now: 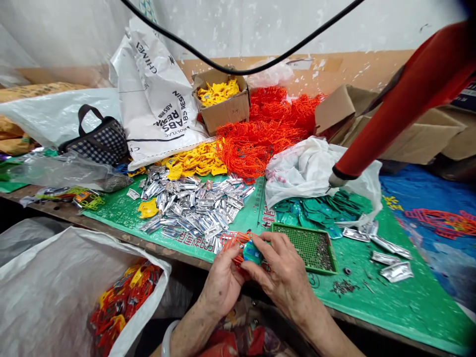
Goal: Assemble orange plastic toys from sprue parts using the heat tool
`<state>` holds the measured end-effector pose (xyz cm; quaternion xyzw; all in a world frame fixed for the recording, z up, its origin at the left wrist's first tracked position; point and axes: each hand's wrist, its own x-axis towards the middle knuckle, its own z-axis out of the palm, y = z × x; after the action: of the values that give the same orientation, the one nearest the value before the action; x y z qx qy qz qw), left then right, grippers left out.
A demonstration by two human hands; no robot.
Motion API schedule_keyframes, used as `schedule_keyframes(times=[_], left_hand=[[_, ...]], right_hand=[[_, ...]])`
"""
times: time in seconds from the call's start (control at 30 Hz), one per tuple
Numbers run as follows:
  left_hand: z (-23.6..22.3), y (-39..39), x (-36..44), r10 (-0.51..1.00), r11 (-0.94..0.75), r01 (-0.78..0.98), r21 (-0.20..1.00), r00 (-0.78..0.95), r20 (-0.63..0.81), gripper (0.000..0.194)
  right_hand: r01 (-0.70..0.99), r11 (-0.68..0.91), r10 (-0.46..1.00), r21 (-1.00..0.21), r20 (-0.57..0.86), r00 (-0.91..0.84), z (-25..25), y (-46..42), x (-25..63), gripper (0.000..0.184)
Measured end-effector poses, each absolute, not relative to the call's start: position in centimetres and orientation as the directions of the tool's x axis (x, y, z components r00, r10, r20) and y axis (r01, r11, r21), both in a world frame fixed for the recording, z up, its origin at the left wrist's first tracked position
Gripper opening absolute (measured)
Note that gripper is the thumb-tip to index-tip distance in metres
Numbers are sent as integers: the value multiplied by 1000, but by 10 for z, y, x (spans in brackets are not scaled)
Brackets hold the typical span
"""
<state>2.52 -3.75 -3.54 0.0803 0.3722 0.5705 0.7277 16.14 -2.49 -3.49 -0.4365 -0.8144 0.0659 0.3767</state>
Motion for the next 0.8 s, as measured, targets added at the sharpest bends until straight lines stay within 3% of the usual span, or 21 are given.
schedule_keyframes(times=[0.4, 0.6, 0.8], left_hand=[[-34, -39, 30, 916, 291, -733, 614, 28, -401, 25], [-33, -39, 30, 900, 310, -719, 622, 12, -435, 29], [-33, -39, 30, 911, 314, -712, 628, 41, -409, 26]], right_hand=[[654, 576, 786, -491, 554, -276, -42, -36, 154, 42], [555, 576, 800, -599, 552, -235, -45, -37, 158, 46], [545, 600, 775, -586, 595, -213, -47, -38, 161, 41]])
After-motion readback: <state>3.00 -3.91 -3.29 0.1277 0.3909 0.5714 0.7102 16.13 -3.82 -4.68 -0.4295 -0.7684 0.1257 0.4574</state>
